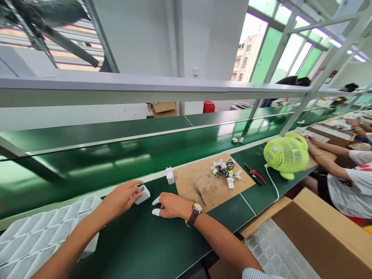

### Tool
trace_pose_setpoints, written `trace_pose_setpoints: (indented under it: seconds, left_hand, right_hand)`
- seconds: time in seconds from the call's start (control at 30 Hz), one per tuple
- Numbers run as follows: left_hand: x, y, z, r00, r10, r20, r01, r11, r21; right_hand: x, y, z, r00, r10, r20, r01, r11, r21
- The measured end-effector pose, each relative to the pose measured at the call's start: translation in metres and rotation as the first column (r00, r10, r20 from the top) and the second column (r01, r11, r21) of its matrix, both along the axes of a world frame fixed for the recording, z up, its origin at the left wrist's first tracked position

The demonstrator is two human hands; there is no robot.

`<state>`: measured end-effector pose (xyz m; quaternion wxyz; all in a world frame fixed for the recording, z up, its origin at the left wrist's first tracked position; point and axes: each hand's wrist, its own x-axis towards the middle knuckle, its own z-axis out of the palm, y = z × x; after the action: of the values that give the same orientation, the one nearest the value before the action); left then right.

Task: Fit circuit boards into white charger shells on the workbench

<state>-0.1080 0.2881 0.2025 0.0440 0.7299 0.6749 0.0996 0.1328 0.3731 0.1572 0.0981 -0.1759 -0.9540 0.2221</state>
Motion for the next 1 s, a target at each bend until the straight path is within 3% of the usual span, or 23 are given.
trace_pose_setpoints:
  seconds: [0.07,0.13,0.27,0.37,0.47,0.6,0.8,0.87,1.0]
  left_hand:
    - [0.01,-0.007,-0.008,0.995,-0.097,-0.001,0.097,0.995,-0.031]
    - [0.013,-0.017,-0.018,0.994,-0.108,0.004,0.108,0.993,-0.045]
    - [0.007,-0.039,-0.039,0.997,-0.059,0.051,0.062,0.997,-0.046]
    - [0.013,-0.047,-0.046,0.986,-0.027,0.164,0.036,0.998,-0.048]
    - [0.029,-0.05,-0.052,0.963,0.026,0.267,-0.016,0.999,-0.038]
    - [0.044,-0.056,-0.065,0.942,0.069,0.328,-0.098,0.992,0.073]
    - [0.04,-0.063,-0.079,0.905,0.008,0.426,-0.109,0.971,0.214]
    - [0.041,-0.06,-0.08,0.901,0.007,0.434,-0.12,0.965,0.233]
    - [0.042,-0.057,-0.081,0.884,0.018,0.466,-0.141,0.963,0.229]
  right_hand:
    - [0.026,0.021,0.017,0.992,-0.085,0.094,0.077,0.993,0.086]
    - [0.057,0.048,0.032,0.96,-0.225,0.167,0.193,0.963,0.19]
    - [0.116,0.103,0.048,0.805,-0.546,0.233,0.442,0.812,0.381]
    - [0.137,0.13,0.046,0.695,-0.675,0.246,0.52,0.709,0.476]
    - [0.14,0.145,0.04,0.681,-0.694,0.233,0.521,0.683,0.511]
    - [0.142,0.154,0.037,0.719,-0.681,0.143,0.531,0.67,0.519]
    - [0.166,0.14,0.056,0.748,-0.638,-0.186,0.636,0.605,0.48]
    - [0.167,0.126,0.065,0.767,-0.588,-0.255,0.633,0.629,0.452]
    - [0.137,0.085,0.068,0.833,-0.468,-0.296,0.55,0.757,0.351]
